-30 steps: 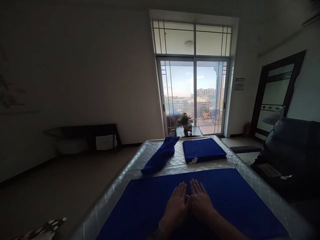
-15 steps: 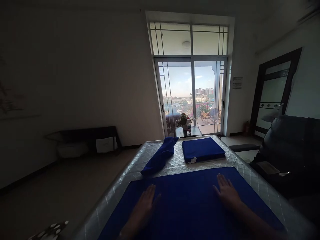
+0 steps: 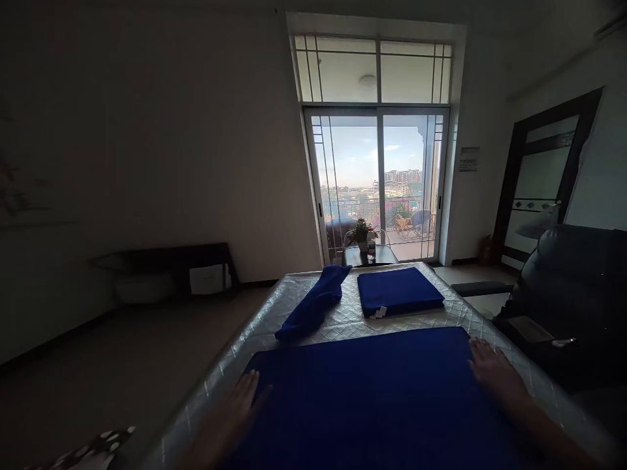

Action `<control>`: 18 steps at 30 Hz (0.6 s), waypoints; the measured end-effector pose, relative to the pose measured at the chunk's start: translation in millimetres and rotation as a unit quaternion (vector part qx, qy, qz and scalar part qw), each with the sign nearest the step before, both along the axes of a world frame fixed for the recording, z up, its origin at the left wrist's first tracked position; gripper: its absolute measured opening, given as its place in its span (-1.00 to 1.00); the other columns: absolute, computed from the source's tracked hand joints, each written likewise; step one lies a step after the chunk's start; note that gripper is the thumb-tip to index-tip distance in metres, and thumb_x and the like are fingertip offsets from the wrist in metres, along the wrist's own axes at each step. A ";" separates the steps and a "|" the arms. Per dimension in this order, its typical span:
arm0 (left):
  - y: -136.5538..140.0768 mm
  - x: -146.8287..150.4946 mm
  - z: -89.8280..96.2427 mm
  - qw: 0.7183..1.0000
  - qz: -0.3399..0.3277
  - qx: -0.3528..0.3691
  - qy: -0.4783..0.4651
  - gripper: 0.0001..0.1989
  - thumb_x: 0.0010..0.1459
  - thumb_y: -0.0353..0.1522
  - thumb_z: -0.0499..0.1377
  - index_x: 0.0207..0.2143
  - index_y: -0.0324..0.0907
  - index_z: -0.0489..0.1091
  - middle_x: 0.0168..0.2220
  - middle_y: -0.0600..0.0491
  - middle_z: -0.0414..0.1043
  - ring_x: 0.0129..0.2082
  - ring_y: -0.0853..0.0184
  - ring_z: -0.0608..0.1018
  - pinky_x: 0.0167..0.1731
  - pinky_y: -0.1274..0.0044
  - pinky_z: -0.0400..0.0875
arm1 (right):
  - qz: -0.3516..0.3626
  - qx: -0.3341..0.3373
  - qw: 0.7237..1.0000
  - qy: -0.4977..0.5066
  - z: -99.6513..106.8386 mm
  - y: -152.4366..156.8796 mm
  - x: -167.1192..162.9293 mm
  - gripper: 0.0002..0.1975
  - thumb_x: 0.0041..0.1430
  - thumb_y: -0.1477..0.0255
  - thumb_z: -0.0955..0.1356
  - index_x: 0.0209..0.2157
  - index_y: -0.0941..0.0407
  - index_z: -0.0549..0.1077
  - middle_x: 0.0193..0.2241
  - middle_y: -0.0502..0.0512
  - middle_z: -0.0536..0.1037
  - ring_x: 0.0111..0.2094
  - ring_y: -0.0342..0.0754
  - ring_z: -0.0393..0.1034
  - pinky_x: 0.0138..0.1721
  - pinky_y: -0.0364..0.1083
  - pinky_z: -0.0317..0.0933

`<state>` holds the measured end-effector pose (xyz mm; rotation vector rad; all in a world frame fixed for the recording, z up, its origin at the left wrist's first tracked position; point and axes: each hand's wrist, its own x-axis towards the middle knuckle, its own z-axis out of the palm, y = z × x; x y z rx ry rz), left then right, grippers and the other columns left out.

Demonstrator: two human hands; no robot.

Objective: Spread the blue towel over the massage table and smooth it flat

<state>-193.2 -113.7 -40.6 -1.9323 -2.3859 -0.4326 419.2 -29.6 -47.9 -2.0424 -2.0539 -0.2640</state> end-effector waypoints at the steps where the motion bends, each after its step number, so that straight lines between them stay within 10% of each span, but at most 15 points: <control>1: 4.7 18.4 10.6 0.999 -0.015 -0.041 -0.014 -0.21 0.26 0.09 -0.25 0.35 -0.16 0.13 0.38 0.00 0.11 0.37 0.17 0.20 0.29 0.28 0.18 | 0.022 0.010 1.000 -0.009 5.1 0.5 -16.7 -0.37 0.28 0.31 0.03 0.28 0.19 0.30 0.34 0.26 0.20 0.38 0.08 -0.05 0.38 0.17 -0.21; 6: 45.9 137.3 47.4 0.980 -0.192 -0.051 -0.018 -0.23 0.33 0.05 -0.23 0.30 -0.32 0.20 0.36 -0.17 0.16 0.37 0.15 0.20 0.33 0.32 0.14 | 0.182 0.004 0.983 0.000 26.9 4.5 -142.9 -0.41 0.26 0.51 0.06 0.27 0.25 0.29 0.31 0.26 0.24 0.34 0.06 0.09 0.37 0.13 -0.08; 10: 81.7 209.5 34.7 0.964 -0.266 0.009 -0.019 -0.39 0.41 -0.13 -0.24 0.27 -0.29 0.24 0.32 -0.24 0.23 0.36 0.14 0.23 0.32 0.23 0.19 | 0.264 -0.046 0.963 0.040 27.1 12.6 -226.3 -0.41 0.36 0.31 0.06 0.33 0.25 0.18 0.35 0.25 0.16 0.39 0.06 -0.04 0.38 0.10 -0.12; 18: 97.5 218.7 -4.1 0.962 -0.271 0.030 -0.003 -0.39 0.41 -0.11 -0.26 0.33 -0.22 0.14 0.35 -0.19 0.19 0.38 0.14 0.17 0.32 0.17 0.15 | 0.266 -0.120 0.953 0.077 15.3 21.1 -236.1 -0.35 0.39 0.22 -0.01 0.40 0.21 -0.02 0.41 0.19 -0.04 0.43 0.00 -0.23 0.40 0.09 -0.28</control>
